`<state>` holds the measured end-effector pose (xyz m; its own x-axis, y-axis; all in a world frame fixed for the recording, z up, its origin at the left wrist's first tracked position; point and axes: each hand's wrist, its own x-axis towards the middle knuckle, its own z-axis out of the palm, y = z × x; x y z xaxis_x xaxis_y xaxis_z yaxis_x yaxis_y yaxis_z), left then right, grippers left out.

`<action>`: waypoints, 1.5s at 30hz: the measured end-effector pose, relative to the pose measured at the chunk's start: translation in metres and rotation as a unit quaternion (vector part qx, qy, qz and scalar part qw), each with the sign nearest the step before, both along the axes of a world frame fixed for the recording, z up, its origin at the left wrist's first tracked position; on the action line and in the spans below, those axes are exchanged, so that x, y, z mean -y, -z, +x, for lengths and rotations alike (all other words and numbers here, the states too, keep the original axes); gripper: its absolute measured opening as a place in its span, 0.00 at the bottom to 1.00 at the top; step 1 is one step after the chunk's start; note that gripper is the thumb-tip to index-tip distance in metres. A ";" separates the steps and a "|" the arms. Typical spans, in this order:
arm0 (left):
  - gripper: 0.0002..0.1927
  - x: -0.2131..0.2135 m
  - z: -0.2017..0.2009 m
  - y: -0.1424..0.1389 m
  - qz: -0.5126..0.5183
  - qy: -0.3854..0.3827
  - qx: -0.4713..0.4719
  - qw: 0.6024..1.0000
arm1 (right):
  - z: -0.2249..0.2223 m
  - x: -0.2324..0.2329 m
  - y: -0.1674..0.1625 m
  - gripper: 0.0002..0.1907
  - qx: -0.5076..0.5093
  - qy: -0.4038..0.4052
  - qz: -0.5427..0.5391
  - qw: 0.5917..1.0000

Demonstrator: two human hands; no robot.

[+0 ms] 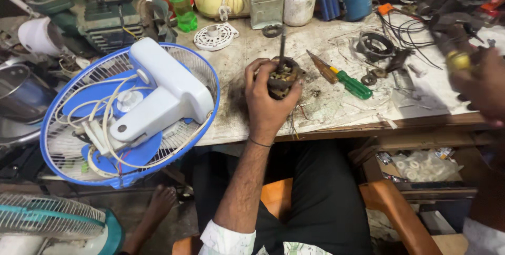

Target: The person disassembles a small electric motor, removes the rotor, and then reassembles the motor housing. They use pliers and a screwdriver to manipulate the internal components and wires.

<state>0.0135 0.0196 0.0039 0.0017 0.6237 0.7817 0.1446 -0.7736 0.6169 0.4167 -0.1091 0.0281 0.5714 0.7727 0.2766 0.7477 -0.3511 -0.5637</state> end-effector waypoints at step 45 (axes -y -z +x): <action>0.24 -0.004 0.005 0.002 0.007 -0.034 -0.024 0.999 | -0.209 -0.092 -0.143 0.29 0.307 -0.307 0.023 0.901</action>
<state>0.0184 0.0234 0.0021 -0.0020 0.6131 0.7900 0.2264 -0.7692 0.5976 0.2078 -0.0171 0.1709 -0.2314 0.8707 0.4339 0.9685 0.2483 0.0182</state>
